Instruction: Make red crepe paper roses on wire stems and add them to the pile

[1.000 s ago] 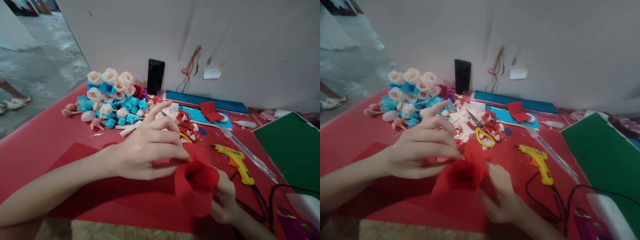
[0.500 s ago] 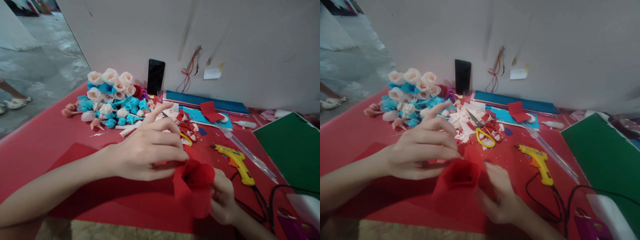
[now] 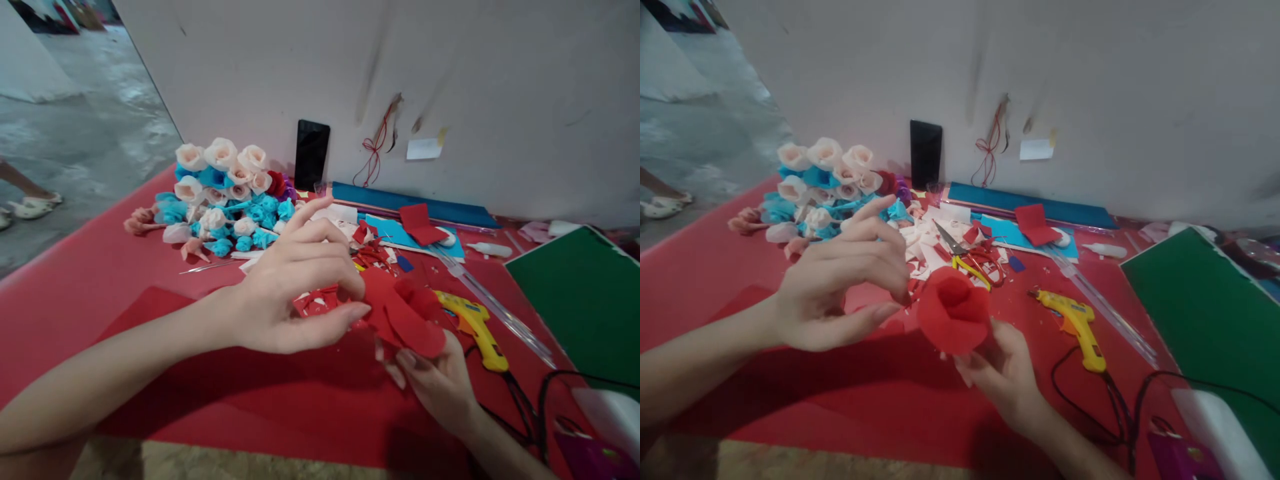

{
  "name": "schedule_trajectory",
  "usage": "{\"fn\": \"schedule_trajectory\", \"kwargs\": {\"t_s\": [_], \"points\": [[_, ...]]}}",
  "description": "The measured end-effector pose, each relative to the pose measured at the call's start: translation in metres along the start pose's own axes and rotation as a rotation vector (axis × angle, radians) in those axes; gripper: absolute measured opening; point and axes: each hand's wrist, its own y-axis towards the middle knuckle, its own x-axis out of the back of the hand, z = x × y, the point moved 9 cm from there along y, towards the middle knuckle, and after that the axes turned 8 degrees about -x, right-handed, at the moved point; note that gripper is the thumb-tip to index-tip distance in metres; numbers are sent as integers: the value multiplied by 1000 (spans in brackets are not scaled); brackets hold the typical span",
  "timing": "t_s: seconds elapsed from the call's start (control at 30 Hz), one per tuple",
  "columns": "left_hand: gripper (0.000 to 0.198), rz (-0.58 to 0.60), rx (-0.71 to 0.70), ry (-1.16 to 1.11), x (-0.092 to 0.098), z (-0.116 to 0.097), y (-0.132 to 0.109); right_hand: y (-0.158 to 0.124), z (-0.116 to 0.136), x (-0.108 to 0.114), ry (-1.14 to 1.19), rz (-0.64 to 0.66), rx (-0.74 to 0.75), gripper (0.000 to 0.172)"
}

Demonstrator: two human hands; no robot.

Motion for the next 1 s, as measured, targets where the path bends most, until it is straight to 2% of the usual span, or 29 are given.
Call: {"fn": "schedule_trajectory", "kwargs": {"t_s": [0.13,0.3,0.4,0.47,0.7,0.83,1.0], "points": [[10,57,77,55,-8,10,0,3,1,-5,163,25,-72,21],[3,208,224,42,-26,29,-4,5,14,-11,305,62,-55,12],[9,345,285,-32,-42,33,-8,5,17,-15,334,96,-53,10],[13,391,314,-125,-49,31,-10,6,16,-15,340,107,-56,9],[14,258,423,-628,-55,25,-13,5,8,-17,329,122,-98,14],[13,182,482,-702,-56,29,-17,4,7,-17,263,111,-115,18],[16,183,432,-710,-58,24,-16,2,5,-17,189,120,-120,19]]}}
